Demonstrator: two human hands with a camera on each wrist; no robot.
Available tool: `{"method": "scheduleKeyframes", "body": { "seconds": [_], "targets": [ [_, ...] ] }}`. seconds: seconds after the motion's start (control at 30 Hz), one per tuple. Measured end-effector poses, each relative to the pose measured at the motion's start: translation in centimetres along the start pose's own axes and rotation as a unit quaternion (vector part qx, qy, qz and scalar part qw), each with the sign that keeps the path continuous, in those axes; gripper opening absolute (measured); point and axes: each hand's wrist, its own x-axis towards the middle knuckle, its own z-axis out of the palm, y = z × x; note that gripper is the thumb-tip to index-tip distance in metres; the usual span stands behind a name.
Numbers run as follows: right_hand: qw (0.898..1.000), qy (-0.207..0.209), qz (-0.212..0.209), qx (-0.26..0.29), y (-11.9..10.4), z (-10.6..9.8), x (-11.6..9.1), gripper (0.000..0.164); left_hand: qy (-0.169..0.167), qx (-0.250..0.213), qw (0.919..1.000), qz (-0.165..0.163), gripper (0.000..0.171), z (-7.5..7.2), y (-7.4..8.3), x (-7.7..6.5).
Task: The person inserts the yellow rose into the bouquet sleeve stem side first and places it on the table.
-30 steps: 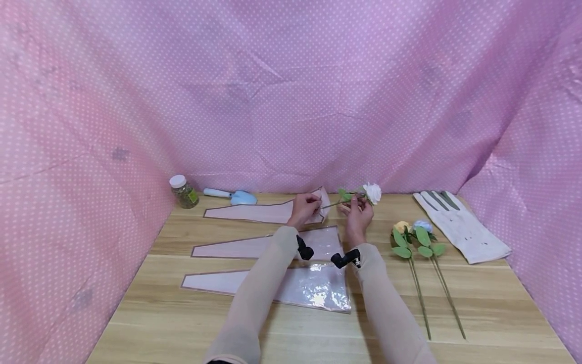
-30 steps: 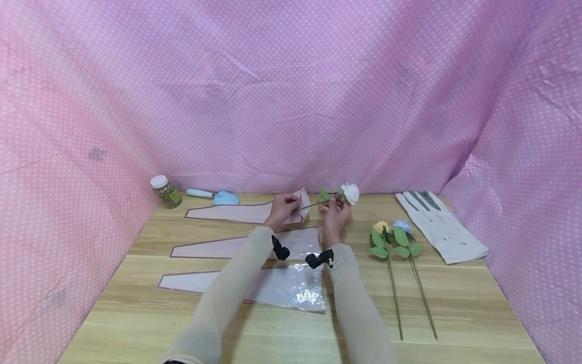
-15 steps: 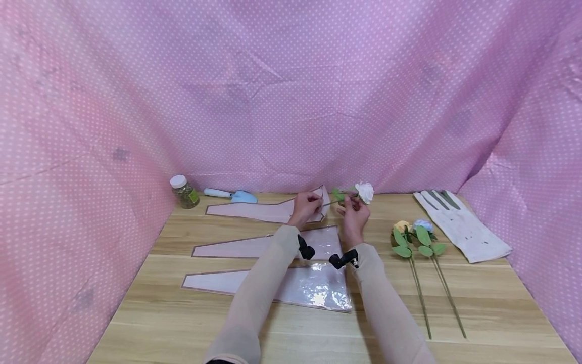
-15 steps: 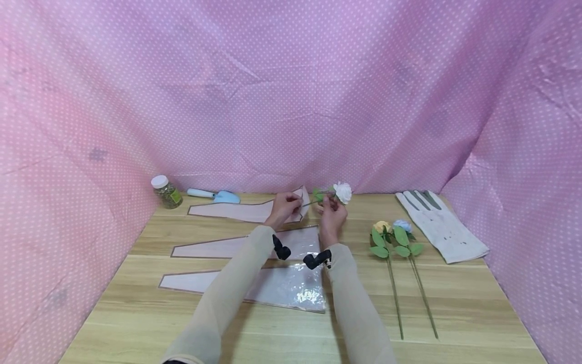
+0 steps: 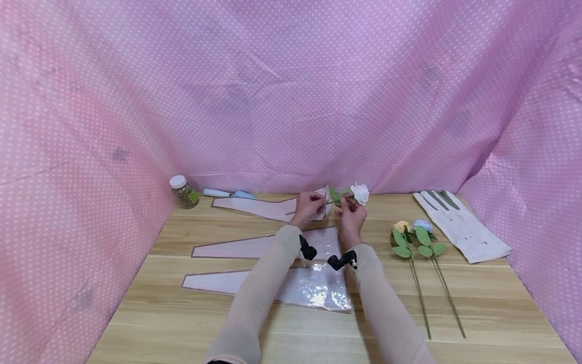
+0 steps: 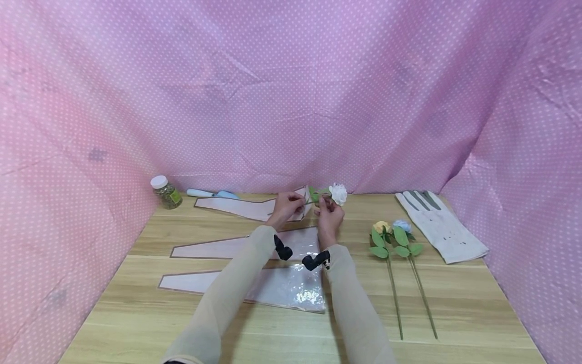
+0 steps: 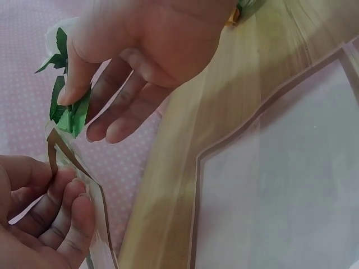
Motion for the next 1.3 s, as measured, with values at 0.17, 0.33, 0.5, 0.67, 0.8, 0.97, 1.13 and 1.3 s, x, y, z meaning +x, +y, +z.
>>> {"method": "scheduleKeyframes", "body": {
  "seconds": [0.17,0.33,0.5,0.67,0.8,0.97,1.13,1.3],
  "targets": [
    [1.0,-0.001,-0.001,-0.008,0.1,-0.1,0.0,0.007,-0.003,-0.008,0.9999,-0.006,0.014,0.1,0.0,-0.1],
    [1.0,0.003,-0.001,-0.02,0.1,0.0,-0.1,0.007,-0.009,0.0,0.9998,-0.015,0.014,0.2,0.2,-0.1],
    [0.999,0.002,-0.001,-0.034,0.1,0.2,-0.2,0.013,-0.008,0.002,0.9998,-0.017,0.013,0.2,0.4,-0.2],
    [0.999,0.0,0.007,-0.034,0.1,0.2,-0.1,0.014,-0.009,-0.007,0.9998,-0.014,0.014,0.3,0.6,-0.2],
    [1.0,0.006,0.023,-0.004,-0.3,0.3,-0.1,0.009,-0.011,-0.012,0.9998,-0.013,0.015,0.3,0.6,-0.3],
    [0.998,0.018,0.029,0.046,-0.9,0.4,-0.3,0.009,-0.01,-0.032,0.9994,-0.01,0.016,0.2,0.6,-0.3],
    [0.998,0.016,0.025,0.06,-1.0,0.3,-0.3,0.012,-0.012,-0.039,0.9991,-0.016,0.016,0.2,0.6,-0.3],
    [0.998,0.014,0.033,0.047,-0.8,0.1,-0.3,0.011,-0.007,-0.041,0.999,-0.017,0.016,0.3,0.8,-0.3]
  ]
}}
